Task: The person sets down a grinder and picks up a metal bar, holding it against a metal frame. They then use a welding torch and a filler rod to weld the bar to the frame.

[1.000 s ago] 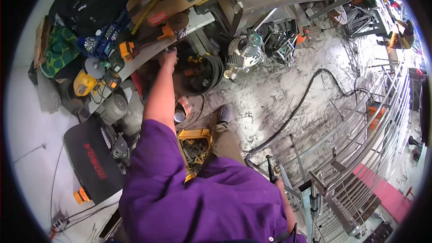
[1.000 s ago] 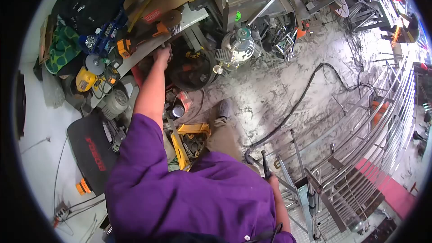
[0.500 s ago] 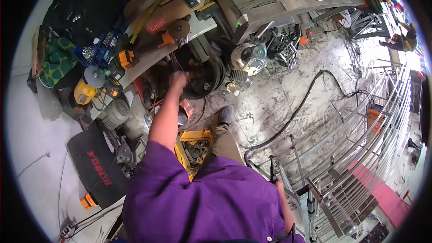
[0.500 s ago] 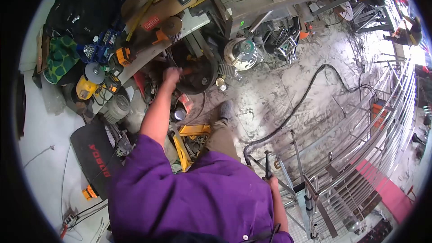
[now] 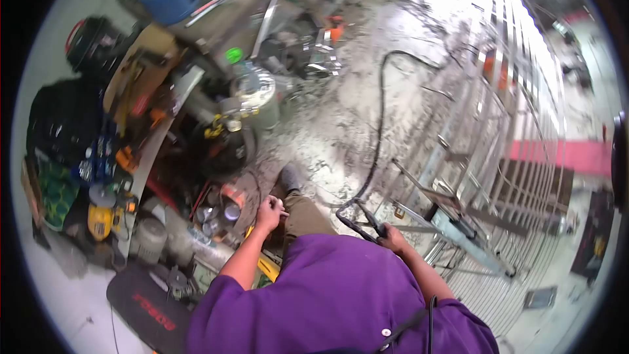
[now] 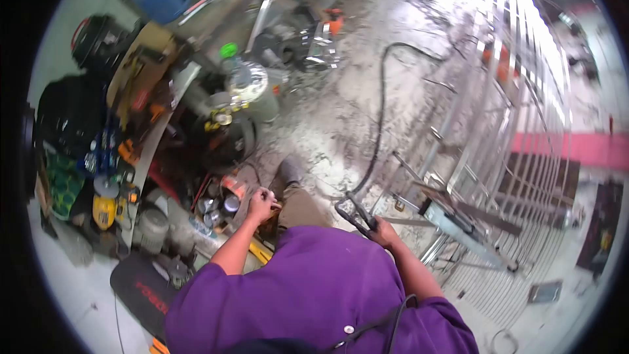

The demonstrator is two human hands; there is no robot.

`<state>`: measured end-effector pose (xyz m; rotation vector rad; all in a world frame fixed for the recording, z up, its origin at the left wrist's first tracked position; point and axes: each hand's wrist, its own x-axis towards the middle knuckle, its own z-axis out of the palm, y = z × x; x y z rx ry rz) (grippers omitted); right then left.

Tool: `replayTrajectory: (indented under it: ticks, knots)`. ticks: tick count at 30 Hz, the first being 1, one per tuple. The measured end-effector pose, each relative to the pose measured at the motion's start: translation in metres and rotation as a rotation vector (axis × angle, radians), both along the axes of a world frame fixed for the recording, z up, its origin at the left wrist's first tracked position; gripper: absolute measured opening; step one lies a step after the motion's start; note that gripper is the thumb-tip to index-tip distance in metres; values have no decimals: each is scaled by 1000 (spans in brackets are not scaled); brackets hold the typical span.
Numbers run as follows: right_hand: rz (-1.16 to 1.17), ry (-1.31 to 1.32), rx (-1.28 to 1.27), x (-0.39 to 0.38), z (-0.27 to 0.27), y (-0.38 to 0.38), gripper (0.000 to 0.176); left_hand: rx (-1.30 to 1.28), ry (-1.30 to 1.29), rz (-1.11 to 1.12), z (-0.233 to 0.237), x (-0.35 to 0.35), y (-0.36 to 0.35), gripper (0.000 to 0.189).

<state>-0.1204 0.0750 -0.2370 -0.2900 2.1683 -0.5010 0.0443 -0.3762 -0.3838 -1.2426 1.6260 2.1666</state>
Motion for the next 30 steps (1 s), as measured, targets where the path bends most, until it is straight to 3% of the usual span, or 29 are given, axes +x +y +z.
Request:
replayTrajectory:
  ticks: [1, 2, 5, 6, 9, 10, 12, 13, 14, 16, 18, 20, 26, 30]
  knots:
    - [16, -63, 46, -4, 29, -6, 45, 33, 35, 33, 8, -13, 13, 27]
    - [-30, -12, -32, 6, 32, 10, 44, -85, 87, -127, 43, -28, 21, 51]
    - [-115, 33, -157, 26, 64, 55, 43, -356, 206, -253, 103, -58, 72, 54]
    - [-134, 28, -180, 33, 74, 78, 43, -365, 262, -201, 124, -63, 100, 58]
    - [-126, 141, -278, 67, 83, 159, 37, -623, 562, -173, 172, -58, 186, 53]
    - [-145, 154, -287, 77, 99, 183, 30, -691, 550, -303, 198, -47, 211, 45]
    - [-230, 192, -363, 96, 118, 224, 29, -652, 547, -351, 258, -31, 282, 35]
    - [-271, 198, -397, 108, 126, 243, 29, -629, 531, -375, 274, -19, 314, 31]
    - [-312, 296, -471, 118, 135, 255, 24, -624, 572, -386, 253, -10, 336, 19]
    - [-465, 317, -573, 129, 194, 257, 24, -600, 585, -453, 295, 4, 391, 16]
    - [-549, 385, -674, 133, 214, 263, 26, -673, 659, -518, 335, 6, 436, 12]
    - [-677, 358, -828, 136, 251, 254, 27, -836, 789, -594, 361, 6, 467, 9]
    - [-596, 392, -898, 120, 252, 257, 38, -836, 837, -646, 402, -4, 519, 10]
    - [-614, 469, -921, 103, 271, 251, 32, -781, 854, -660, 417, -20, 517, 13]
